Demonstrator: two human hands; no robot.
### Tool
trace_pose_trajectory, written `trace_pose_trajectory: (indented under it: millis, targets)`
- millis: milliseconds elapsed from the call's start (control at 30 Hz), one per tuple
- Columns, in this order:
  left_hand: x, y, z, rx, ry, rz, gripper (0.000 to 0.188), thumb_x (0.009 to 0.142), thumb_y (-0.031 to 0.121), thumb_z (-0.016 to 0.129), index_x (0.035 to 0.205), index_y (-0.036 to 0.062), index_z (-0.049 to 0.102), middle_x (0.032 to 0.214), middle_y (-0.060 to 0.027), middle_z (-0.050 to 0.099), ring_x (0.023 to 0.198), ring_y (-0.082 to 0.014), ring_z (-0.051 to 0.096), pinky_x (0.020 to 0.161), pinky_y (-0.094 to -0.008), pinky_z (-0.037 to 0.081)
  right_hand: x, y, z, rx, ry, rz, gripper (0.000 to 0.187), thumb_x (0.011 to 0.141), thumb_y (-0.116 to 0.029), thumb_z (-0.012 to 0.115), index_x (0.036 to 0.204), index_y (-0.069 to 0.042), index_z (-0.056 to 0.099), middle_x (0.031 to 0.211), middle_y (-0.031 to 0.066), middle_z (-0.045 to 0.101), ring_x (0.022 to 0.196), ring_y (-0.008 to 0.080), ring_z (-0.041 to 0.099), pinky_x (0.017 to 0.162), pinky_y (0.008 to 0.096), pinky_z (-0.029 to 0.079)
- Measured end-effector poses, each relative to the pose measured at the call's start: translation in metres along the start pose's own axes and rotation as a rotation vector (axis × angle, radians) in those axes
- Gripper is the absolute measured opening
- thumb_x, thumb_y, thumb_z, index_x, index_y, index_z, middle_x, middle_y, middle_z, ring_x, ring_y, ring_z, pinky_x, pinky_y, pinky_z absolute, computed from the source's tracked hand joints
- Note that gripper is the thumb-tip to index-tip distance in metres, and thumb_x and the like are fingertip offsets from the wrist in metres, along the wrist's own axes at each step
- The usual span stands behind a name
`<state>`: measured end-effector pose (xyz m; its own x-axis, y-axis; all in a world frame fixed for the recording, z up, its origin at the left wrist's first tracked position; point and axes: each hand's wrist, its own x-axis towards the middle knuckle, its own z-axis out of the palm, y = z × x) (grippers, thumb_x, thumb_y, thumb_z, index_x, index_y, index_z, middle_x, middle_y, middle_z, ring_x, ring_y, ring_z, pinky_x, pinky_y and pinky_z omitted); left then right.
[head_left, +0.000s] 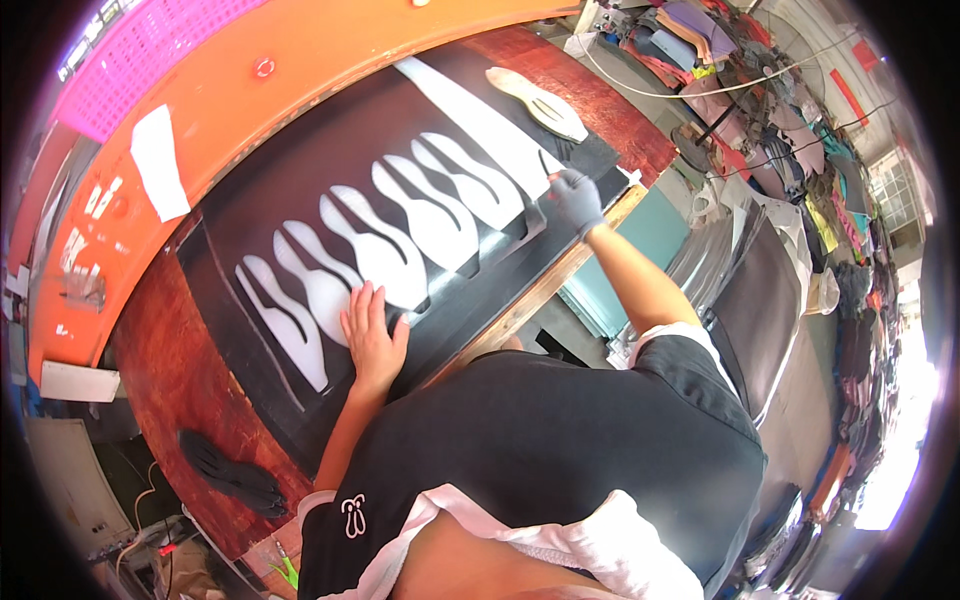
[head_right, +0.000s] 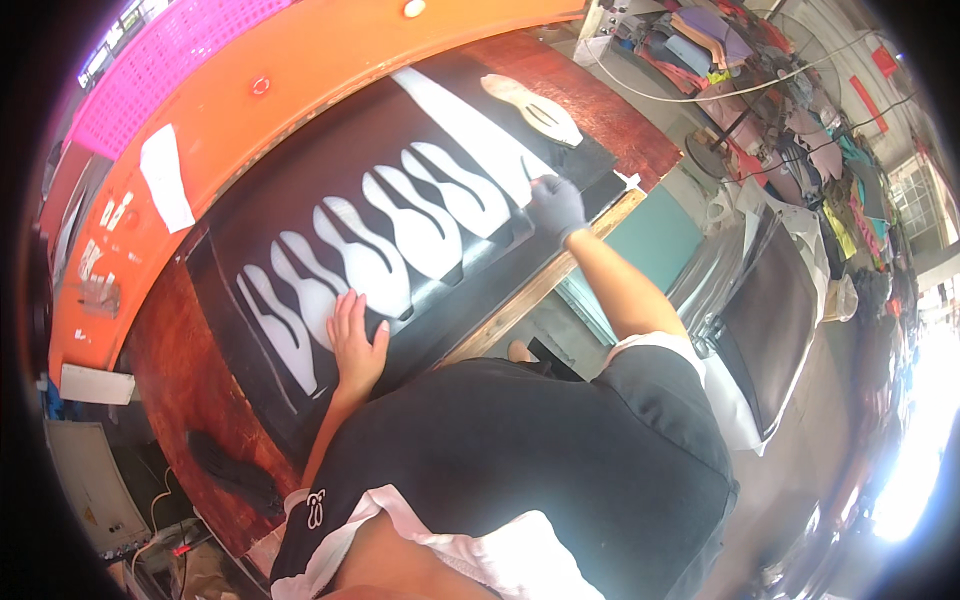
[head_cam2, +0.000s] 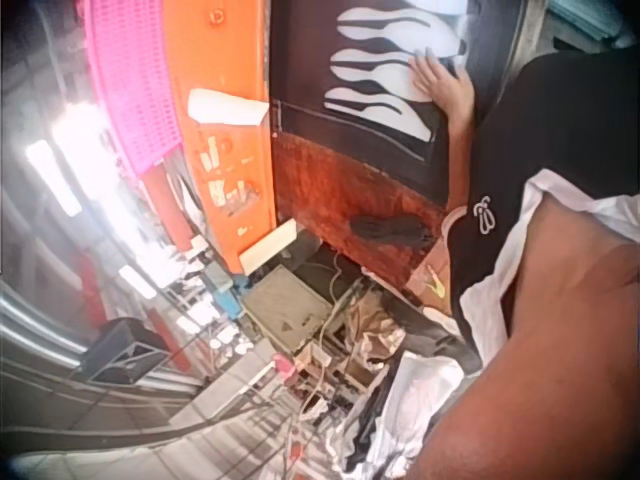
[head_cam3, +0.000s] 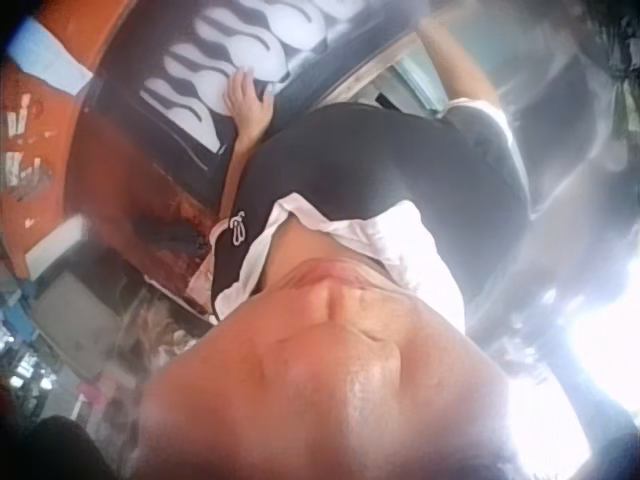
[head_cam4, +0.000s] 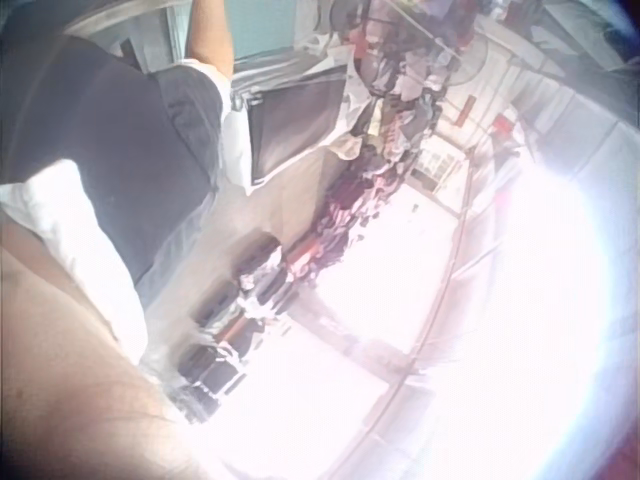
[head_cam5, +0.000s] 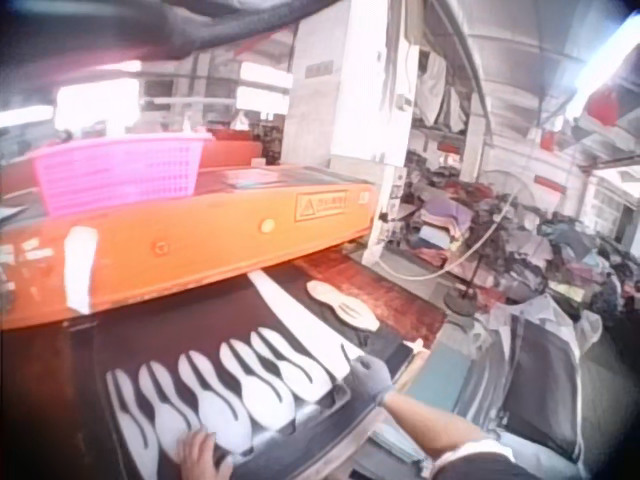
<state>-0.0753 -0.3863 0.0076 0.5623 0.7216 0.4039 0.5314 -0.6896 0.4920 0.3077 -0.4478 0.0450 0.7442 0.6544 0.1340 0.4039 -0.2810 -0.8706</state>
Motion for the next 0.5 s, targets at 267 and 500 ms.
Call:
trace_pose_trajectory:
  millis: [267, 500]
  targets:
    - [0.078, 0.050, 0.071, 0.186, -0.209, 0.113, 0.069, 0.077, 0.033, 0.067, 0.135, 0.0091, 0.040, 0.145, -0.0105, 0.031, 0.136, -0.0333, 0.024, 0.105, -0.0607, 0.015, 0.125, 0.059, -0.049, -0.744, -0.068, -0.203, 0.041, 0.080, -0.034, 0.055, 0.109, -0.006, 0.057, 0.111, 0.0206, 0.056, 0.100, 0.0378, 0.057, 0.086, 0.0436, 0.046]
    - [0.134, 0.093, 0.122, 0.294, -0.309, 0.125, 0.071, 0.079, 0.043, 0.064, 0.137, 0.0106, 0.038, 0.147, -0.0096, 0.028, 0.137, -0.0323, 0.021, 0.105, -0.0610, 0.014, 0.220, 0.047, -0.031, -0.792, -0.262, -0.155, 0.086, 0.062, -0.057, 0.069, 0.129, -0.010, 0.044, 0.127, 0.0204, 0.046, 0.115, 0.0387, 0.047, 0.094, 0.0434, 0.042]
